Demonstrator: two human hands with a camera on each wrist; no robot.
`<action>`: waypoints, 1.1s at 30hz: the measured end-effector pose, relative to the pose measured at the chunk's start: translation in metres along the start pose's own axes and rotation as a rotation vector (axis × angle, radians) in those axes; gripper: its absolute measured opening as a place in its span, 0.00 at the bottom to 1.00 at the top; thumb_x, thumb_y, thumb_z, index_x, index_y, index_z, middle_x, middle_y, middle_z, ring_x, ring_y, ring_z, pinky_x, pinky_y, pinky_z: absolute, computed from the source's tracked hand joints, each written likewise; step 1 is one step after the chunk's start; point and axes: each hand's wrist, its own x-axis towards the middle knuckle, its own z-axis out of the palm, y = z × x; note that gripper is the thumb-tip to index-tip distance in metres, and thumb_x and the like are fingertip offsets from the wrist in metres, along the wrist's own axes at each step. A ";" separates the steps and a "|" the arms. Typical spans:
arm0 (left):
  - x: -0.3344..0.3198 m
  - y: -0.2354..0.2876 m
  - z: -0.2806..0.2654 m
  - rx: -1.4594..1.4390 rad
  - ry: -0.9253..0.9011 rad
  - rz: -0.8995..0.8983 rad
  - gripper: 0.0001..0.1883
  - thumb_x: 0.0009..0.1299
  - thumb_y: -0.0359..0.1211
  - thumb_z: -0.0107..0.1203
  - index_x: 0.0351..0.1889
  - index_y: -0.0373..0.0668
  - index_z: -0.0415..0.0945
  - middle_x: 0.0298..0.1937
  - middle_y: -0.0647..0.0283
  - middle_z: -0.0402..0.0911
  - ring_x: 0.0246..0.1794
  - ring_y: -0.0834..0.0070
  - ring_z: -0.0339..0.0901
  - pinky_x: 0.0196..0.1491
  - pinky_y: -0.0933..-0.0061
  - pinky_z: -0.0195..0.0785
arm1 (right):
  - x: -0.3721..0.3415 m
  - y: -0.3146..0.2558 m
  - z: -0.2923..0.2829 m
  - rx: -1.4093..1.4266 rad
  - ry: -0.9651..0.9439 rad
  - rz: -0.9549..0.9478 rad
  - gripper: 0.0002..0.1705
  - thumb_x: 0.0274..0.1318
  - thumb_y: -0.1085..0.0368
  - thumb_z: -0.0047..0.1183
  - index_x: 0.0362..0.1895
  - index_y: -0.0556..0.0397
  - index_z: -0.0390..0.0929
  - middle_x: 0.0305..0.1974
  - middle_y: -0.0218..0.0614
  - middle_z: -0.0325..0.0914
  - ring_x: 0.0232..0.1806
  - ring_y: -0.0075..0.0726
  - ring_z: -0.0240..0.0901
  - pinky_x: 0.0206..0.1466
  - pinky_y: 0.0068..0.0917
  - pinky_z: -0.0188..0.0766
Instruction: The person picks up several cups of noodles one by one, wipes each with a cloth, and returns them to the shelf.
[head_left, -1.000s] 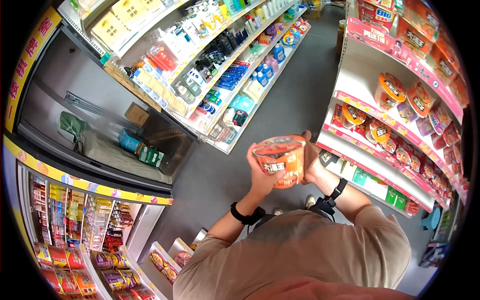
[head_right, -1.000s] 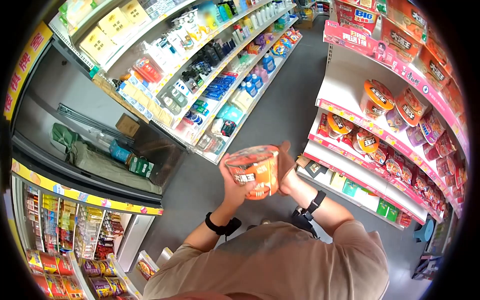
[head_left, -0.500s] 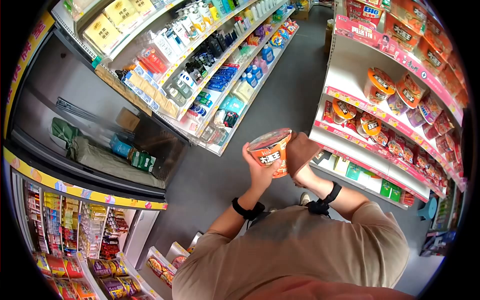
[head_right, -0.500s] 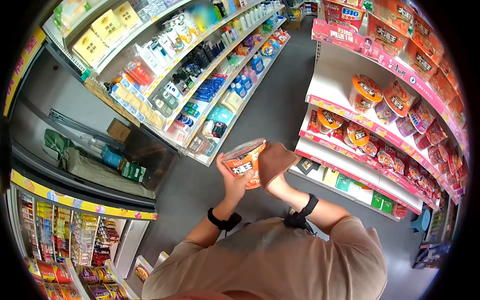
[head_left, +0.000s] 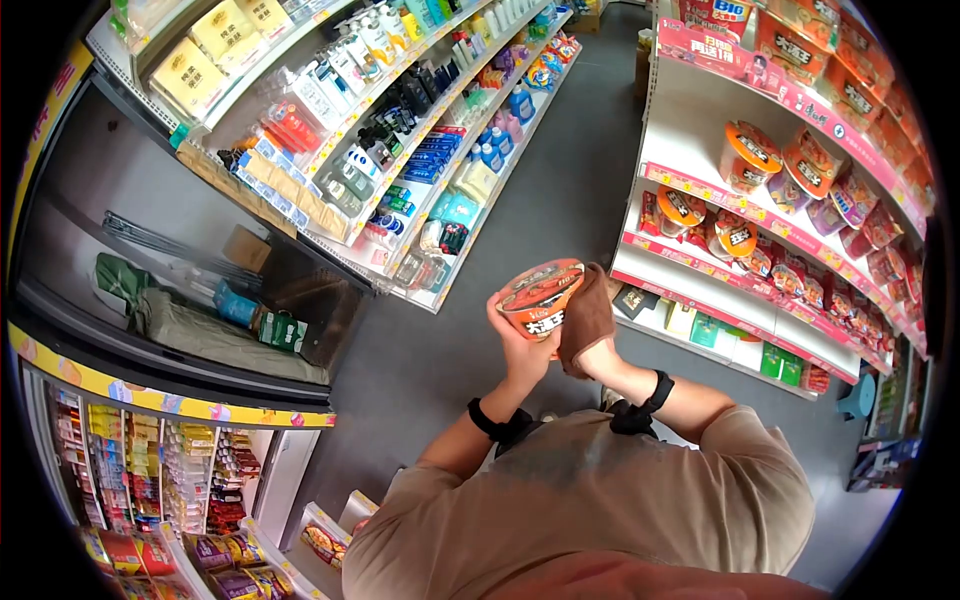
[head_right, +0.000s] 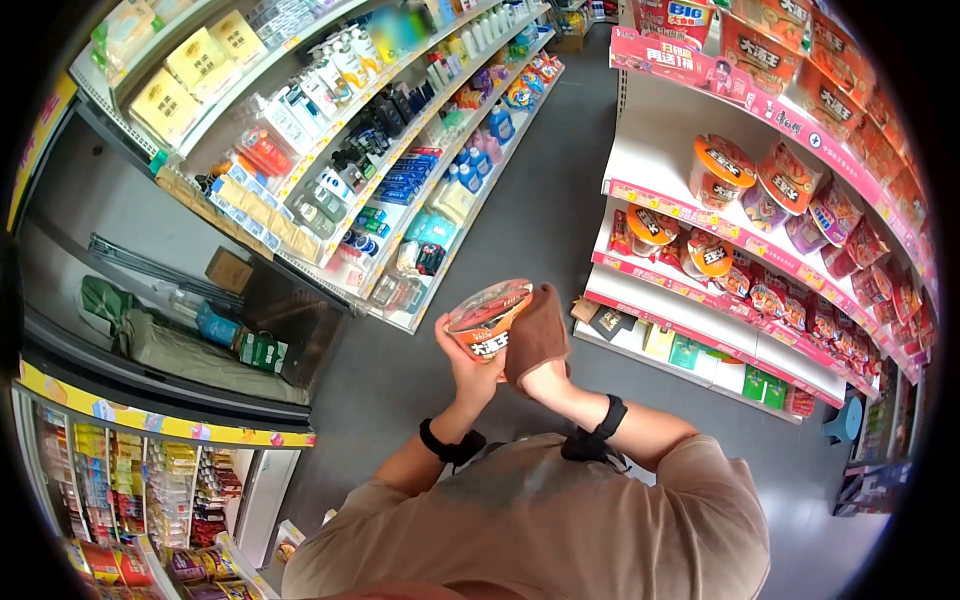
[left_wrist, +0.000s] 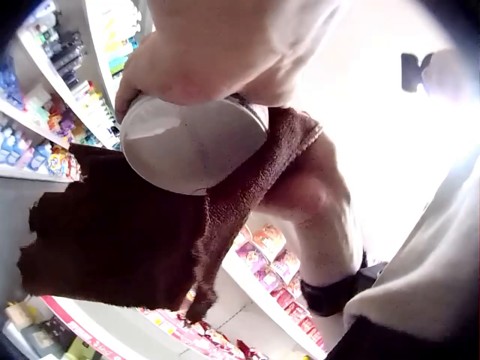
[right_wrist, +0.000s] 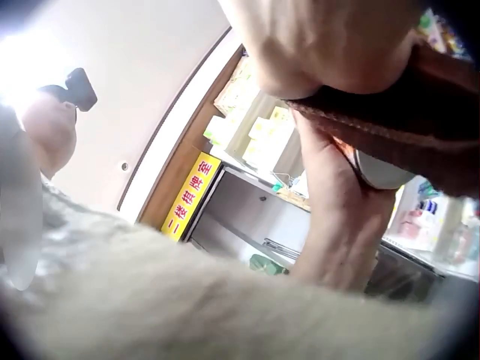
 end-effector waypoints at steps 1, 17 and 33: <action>0.001 0.006 -0.002 -0.032 -0.030 0.003 0.57 0.58 0.31 0.73 0.74 0.42 0.36 0.68 0.51 0.59 0.68 0.66 0.64 0.69 0.61 0.65 | 0.005 0.001 0.004 0.224 0.040 0.115 0.28 0.70 0.57 0.48 0.67 0.58 0.60 0.58 0.44 0.71 0.61 0.39 0.70 0.69 0.34 0.63; 0.002 -0.001 -0.014 -0.133 0.035 -0.100 0.51 0.60 0.29 0.64 0.76 0.44 0.39 0.66 0.54 0.61 0.67 0.66 0.64 0.71 0.61 0.60 | 0.010 0.044 -0.013 0.258 -0.168 0.232 0.32 0.76 0.40 0.32 0.58 0.57 0.70 0.53 0.38 0.75 0.57 0.33 0.73 0.62 0.29 0.70; -0.019 0.000 0.013 -0.230 0.020 -0.035 0.51 0.64 0.34 0.67 0.75 0.42 0.36 0.68 0.49 0.57 0.67 0.63 0.64 0.68 0.57 0.65 | -0.027 0.006 -0.026 0.774 0.038 0.403 0.29 0.77 0.47 0.38 0.66 0.56 0.67 0.65 0.43 0.73 0.64 0.36 0.72 0.66 0.38 0.71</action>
